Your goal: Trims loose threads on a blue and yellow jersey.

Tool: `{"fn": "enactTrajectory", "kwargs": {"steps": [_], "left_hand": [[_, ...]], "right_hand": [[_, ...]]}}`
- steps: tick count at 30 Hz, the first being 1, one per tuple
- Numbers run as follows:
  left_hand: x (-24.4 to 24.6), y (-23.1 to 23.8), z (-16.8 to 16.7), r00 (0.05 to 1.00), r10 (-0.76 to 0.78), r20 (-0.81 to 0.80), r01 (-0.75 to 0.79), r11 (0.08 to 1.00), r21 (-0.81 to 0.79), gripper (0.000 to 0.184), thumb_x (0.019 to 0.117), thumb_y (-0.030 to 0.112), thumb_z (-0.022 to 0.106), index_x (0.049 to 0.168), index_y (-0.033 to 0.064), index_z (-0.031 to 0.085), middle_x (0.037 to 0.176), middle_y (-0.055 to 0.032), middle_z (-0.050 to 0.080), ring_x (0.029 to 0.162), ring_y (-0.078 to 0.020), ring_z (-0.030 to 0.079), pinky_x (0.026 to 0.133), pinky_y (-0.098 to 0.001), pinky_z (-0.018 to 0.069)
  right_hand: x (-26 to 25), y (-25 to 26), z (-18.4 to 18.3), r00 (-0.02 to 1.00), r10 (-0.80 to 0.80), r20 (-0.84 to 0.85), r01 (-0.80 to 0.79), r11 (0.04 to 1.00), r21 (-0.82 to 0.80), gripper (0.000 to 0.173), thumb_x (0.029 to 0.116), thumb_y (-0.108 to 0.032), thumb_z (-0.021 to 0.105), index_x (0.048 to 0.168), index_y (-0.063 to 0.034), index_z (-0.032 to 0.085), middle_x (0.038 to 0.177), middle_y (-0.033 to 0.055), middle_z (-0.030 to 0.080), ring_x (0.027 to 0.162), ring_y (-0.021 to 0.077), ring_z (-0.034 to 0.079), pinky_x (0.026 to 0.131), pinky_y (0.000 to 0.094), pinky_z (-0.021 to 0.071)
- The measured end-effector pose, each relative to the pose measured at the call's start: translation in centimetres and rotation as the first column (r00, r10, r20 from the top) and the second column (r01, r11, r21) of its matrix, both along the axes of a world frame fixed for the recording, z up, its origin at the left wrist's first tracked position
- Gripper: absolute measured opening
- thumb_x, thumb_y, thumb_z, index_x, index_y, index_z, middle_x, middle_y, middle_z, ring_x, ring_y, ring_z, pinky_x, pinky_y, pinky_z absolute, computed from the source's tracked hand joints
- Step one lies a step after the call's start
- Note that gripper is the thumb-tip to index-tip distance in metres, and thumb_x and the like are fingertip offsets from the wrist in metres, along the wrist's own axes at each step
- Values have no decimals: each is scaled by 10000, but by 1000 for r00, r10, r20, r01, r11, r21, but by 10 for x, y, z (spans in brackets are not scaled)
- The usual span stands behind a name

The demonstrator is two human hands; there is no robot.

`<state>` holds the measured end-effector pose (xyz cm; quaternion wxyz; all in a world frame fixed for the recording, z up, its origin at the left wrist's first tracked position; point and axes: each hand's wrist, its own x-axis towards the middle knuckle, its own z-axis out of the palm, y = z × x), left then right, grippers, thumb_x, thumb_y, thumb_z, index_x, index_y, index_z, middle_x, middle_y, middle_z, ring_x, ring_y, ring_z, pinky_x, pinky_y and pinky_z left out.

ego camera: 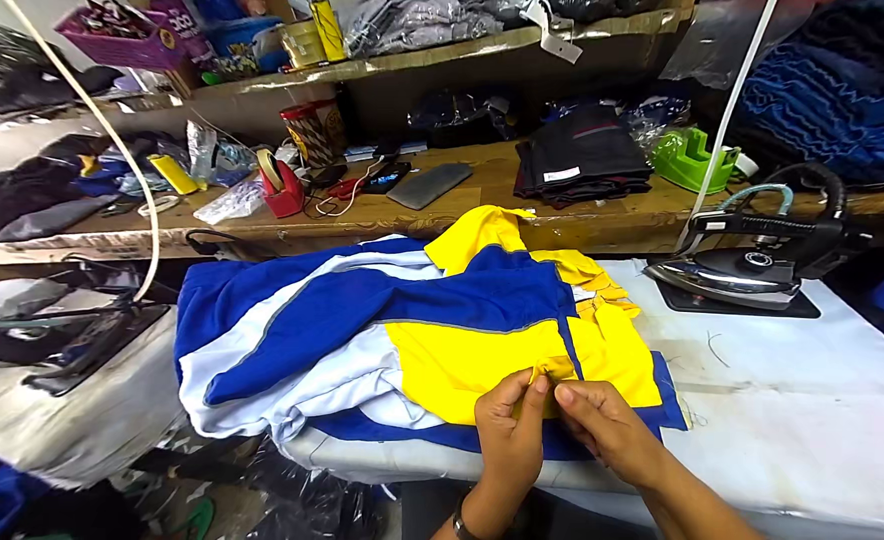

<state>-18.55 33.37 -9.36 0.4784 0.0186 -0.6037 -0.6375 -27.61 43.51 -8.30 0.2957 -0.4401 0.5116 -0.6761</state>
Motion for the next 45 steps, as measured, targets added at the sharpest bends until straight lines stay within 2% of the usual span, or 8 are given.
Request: {"fn": "enactTrajectory", "kwargs": {"steps": [12,29,31,33,35,38,42,45], "left_hand": [[-2,1,-1,999,-42,-1,42,992,119,202,1018,47,546,1018,-38,729,932,-48,754,891,-74,714,852,-247,584],[-1,0,-6,999,-28,28,28,999,27,212,1023,43,535,1006,-38,730,948,-35,758,904,-60,714,862,-241,583],[0,-5,-5,997,-56,45,54,997,51,243,1042,78,511,1038,-36,725,1045,-79,762,1022,-122,719,945,-292,570],[1,-13,-1,996,-63,64,60,997,44,236,1040,86,524,1025,-26,731,1078,-69,737,1054,-110,687,960,-281,554],[2,-20,7,994,-67,91,65,998,21,184,1001,44,577,995,-37,742,1041,-57,712,1003,-85,666,915,-245,556],[2,-25,19,986,-109,123,109,994,0,125,958,6,641,1007,-44,744,986,-49,726,913,-71,692,859,-237,586],[6,-31,30,964,-213,157,213,977,17,76,933,9,661,955,-9,732,917,-5,722,851,-46,684,812,-230,583],[12,-34,32,942,-298,152,285,953,103,112,939,-1,619,916,15,727,887,9,709,851,-42,670,817,-231,566]], "right_hand": [[-10,4,-9,974,-65,-218,72,997,21,426,1077,-409,492,708,-198,501,583,-133,372,495,-60,351,464,127,279],[-7,5,-10,999,52,1,-52,998,37,446,1074,-397,497,660,-232,497,556,-158,366,465,-73,340,436,111,270],[-16,14,-5,989,100,-109,-84,986,144,438,1079,-440,467,712,-211,533,574,-143,396,466,-67,362,429,114,292],[-28,29,4,941,126,-315,-52,971,235,482,1085,-539,376,841,-175,578,629,-110,440,507,-40,411,460,143,348],[-30,37,17,881,-53,-471,149,974,169,494,1075,-574,353,967,-153,587,685,-92,475,549,-22,451,497,170,402],[-28,25,36,772,-275,-572,350,936,22,477,1038,-549,490,1185,-107,597,720,-116,453,568,-63,393,511,119,353],[-27,2,43,885,-239,-400,254,967,-15,121,1006,-213,606,967,-105,645,738,-135,550,603,-106,463,551,68,385],[-34,0,36,993,-19,-113,20,1000,7,87,1002,-160,616,921,-183,594,688,-157,544,538,-70,473,505,103,405]]}}
